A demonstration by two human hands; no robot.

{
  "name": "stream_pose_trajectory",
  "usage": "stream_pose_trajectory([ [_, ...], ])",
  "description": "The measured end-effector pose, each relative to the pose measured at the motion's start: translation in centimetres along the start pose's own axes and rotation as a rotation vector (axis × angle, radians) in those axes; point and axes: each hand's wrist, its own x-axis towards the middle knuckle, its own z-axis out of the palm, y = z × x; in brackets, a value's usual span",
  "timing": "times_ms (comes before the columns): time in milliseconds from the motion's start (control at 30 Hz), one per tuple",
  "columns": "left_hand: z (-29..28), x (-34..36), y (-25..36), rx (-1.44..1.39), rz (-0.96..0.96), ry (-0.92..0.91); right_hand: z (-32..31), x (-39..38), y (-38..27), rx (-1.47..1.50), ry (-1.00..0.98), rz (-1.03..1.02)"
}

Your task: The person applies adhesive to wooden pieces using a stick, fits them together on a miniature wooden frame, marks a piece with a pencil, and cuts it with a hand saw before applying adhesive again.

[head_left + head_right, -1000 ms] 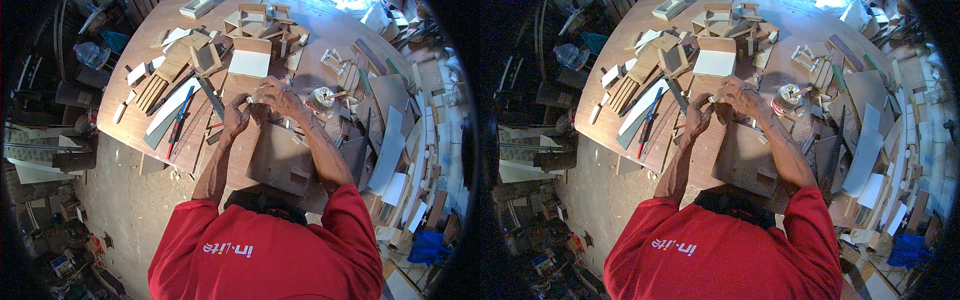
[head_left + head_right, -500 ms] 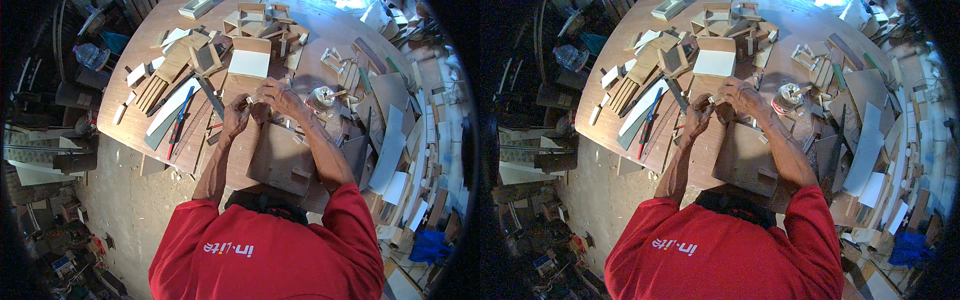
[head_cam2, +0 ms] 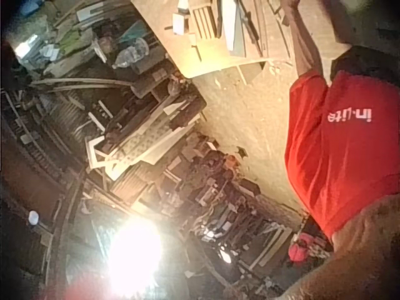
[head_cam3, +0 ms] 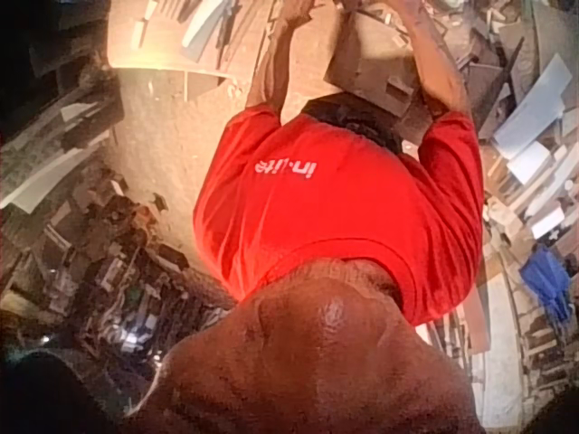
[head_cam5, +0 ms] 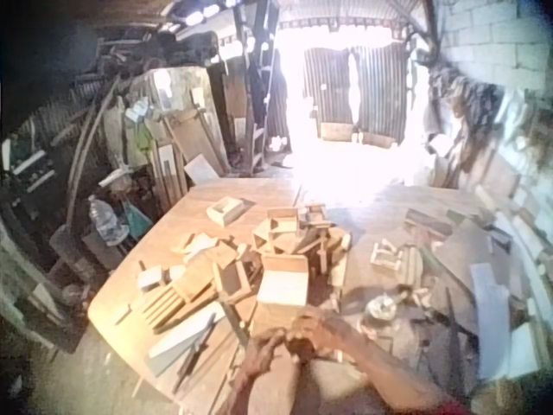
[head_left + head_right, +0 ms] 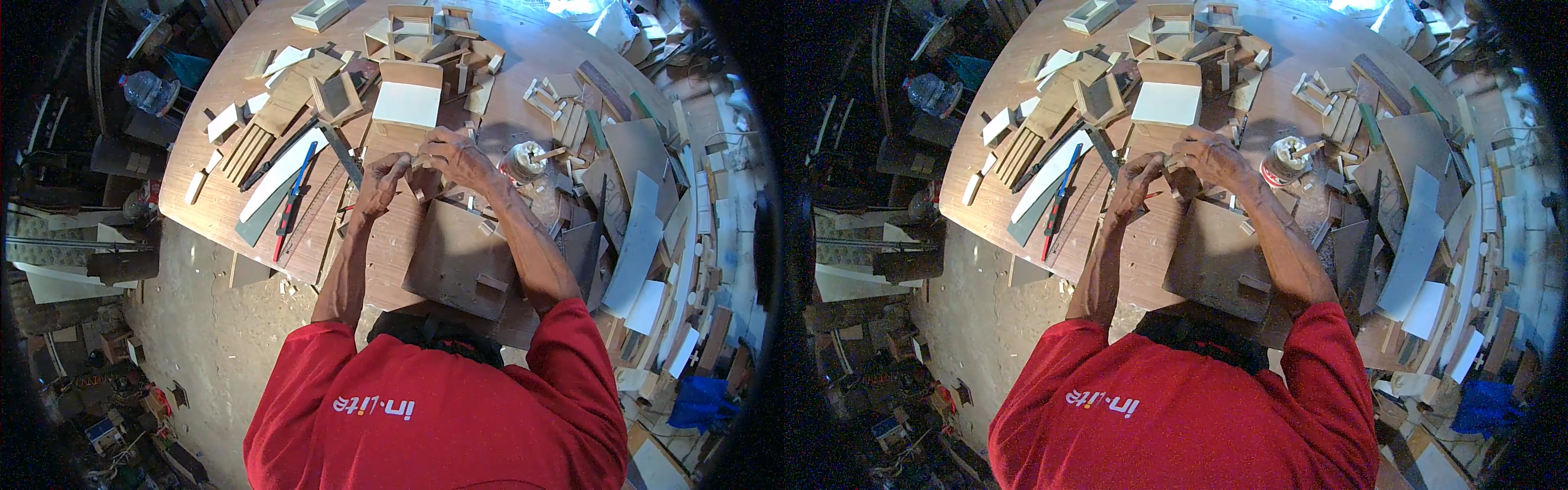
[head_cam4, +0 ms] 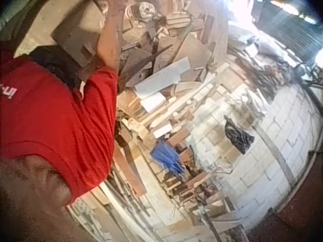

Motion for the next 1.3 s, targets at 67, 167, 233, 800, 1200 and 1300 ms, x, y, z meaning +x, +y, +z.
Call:
stream_pose_trajectory([
  [67,0.2,0.1,0.3,0.028,0.026,0.001,0.0,0.0,0.1,0.001,0.004,-0.005],
  [167,-0.1,0.4,0.1,0.077,0.022,-0.02,0.0,-0.1,0.6,-0.061,0.02,-0.095],
  [233,-0.2,0.5,0.0,0.094,0.007,-0.01,0.1,-0.1,0.7,-0.124,0.031,-0.182],
  [800,-0.4,1.0,0.2,0.056,-0.118,0.018,1.1,-0.3,1.3,-0.068,-0.009,-0.051],
  [1200,-0.8,1.0,-0.4,0.153,-0.07,-0.022,0.6,-0.2,-0.1,0.009,0.028,0.05],
  [1300,0.7,0.4,0.6,0.192,-0.014,0.025,0.7,-0.5,0.0,0.018,0.041,0.078],
])
